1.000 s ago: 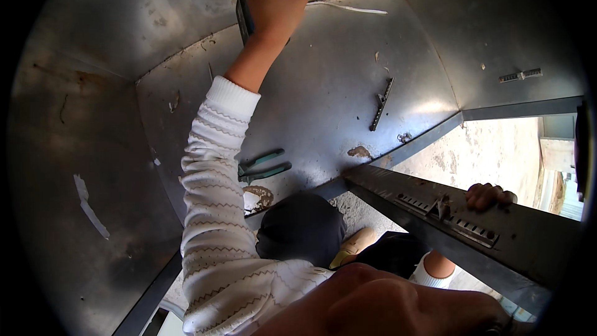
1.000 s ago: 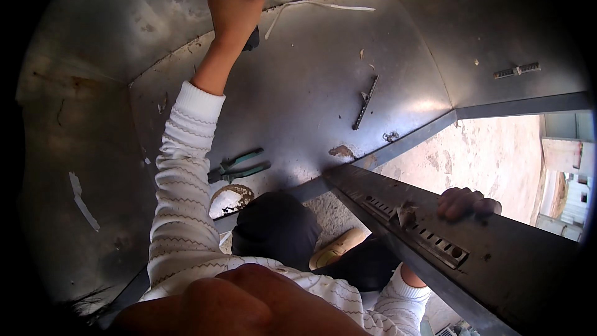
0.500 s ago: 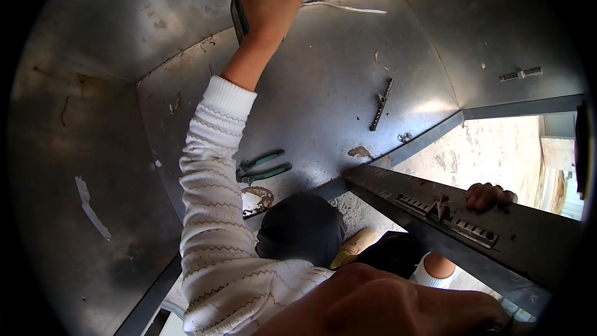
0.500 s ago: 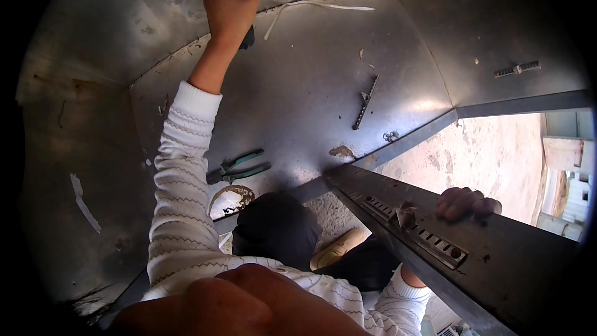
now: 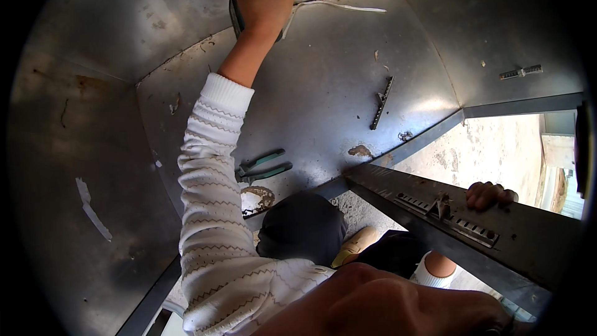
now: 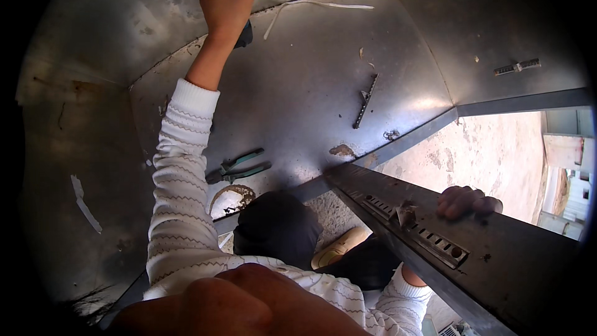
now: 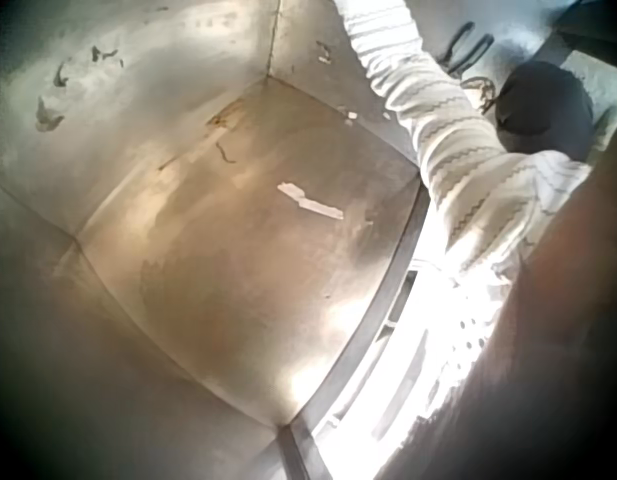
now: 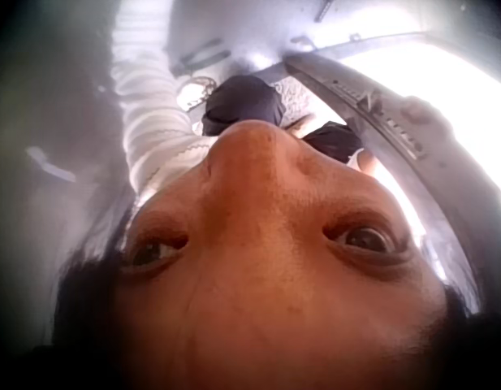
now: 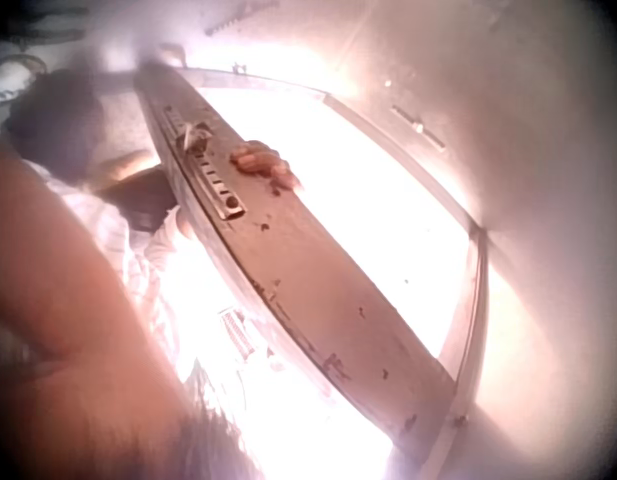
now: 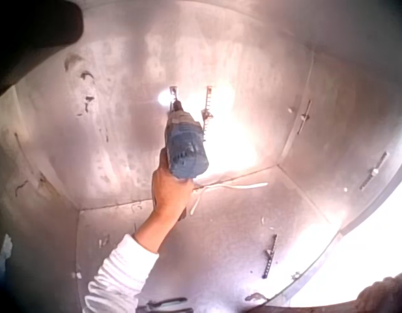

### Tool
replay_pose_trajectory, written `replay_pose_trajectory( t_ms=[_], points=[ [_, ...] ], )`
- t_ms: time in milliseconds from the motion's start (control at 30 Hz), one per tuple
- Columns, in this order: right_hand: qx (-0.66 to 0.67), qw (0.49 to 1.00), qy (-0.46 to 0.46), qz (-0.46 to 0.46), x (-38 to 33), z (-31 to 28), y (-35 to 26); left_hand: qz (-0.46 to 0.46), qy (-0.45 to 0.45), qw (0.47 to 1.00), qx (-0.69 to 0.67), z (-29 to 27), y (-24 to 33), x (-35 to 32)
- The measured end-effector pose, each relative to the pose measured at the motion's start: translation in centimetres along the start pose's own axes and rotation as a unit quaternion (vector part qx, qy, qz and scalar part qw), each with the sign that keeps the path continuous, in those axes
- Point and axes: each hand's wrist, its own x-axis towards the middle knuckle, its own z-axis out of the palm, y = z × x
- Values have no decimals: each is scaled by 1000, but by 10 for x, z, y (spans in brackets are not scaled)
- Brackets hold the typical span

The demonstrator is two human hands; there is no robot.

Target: The person uses a cordless drill to fasten screws into a metal frame, then switches to a screwdriver to tighten the fasteners. They also use pliers to adjust a white cable or wire running along the metal surface.

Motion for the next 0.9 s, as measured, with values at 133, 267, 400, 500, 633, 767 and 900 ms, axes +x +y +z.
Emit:
replay_pose_trajectory(
  t_ms=[133,267,400,500,633,767,900],
  points=[
    [6,1000,-11,-2,1,-3,3,15,9,1000,-18,0,-7,0],
    [19,1000,-5,8,1,-2,0,45,27,994,-94,15,-30,-1],
    [32,999,5,-7,1,0,6,208,61,969,115,24,-77,11],
    [31,999,2,-14,1,0,6,171,74,980,64,26,-58,8],
    [25,1000,8,-13,3,4,6,65,78,991,-85,24,-51,3],
    [21,1000,14,-13,3,5,5,19,66,991,-112,23,-38,-1],
    [7,999,30,-18,1,7,6,54,37,993,-95,12,-23,2]
  ],
)
